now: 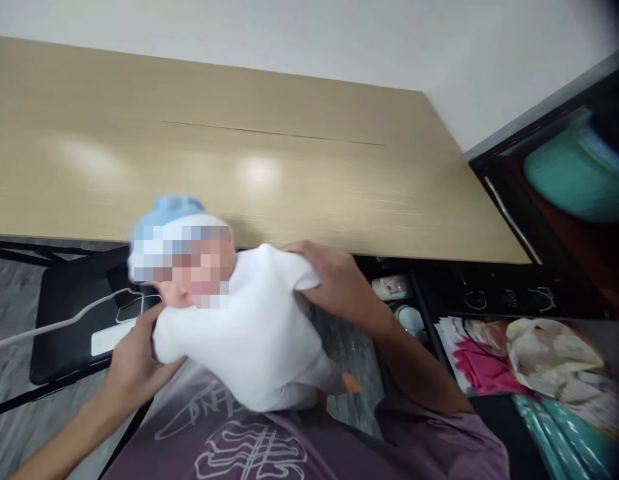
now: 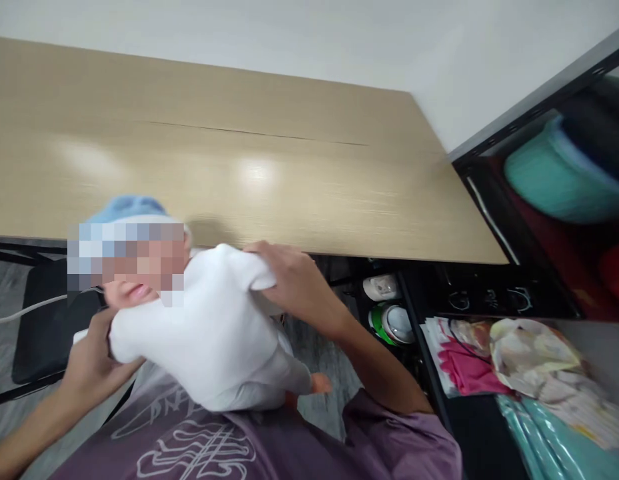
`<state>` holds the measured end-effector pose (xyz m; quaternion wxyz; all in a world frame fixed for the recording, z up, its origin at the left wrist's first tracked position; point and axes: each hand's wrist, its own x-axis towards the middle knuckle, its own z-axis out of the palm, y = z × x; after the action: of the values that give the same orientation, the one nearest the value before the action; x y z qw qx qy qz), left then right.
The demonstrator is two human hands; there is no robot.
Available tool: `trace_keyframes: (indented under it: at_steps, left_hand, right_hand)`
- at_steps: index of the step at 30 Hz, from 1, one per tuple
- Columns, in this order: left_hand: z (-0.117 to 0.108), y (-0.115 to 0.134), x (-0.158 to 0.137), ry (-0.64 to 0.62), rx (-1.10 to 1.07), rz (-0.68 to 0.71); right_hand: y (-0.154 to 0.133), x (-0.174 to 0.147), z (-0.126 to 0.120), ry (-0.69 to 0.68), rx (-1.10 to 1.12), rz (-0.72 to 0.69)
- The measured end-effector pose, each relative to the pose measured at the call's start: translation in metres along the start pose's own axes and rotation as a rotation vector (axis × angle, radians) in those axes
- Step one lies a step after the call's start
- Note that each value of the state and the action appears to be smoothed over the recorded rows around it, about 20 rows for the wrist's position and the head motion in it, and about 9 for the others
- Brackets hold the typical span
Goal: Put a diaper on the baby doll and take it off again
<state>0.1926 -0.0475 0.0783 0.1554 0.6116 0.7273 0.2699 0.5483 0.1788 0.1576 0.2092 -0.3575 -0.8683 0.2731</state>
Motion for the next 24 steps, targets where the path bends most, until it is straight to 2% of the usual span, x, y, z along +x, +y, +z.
trace_keyframes:
  at_steps: [4, 9, 15, 24]
  left_hand:
    - [-0.016, 0.034, 0.095, -0.199, 0.050, 0.143]
    - [-0.008, 0.054, 0.201, -0.247, 0.159, 0.231]
    - [-0.002, 0.051, 0.277, -0.202, 0.327, 0.213]
    - [0.011, 0.019, 0.385, -0.155, 0.392, 0.187]
  right_hand:
    - [0.037, 0.005, -0.019, -0.025, -0.180, 0.167]
    - [0.081, 0.036, -0.020, 0.027, -0.450, 0.281]
    - [0.121, 0.079, -0.009, 0.145, -0.497, 0.326]
    - [0.164, 0.168, 0.002, 0.221, -0.479, 0.290]
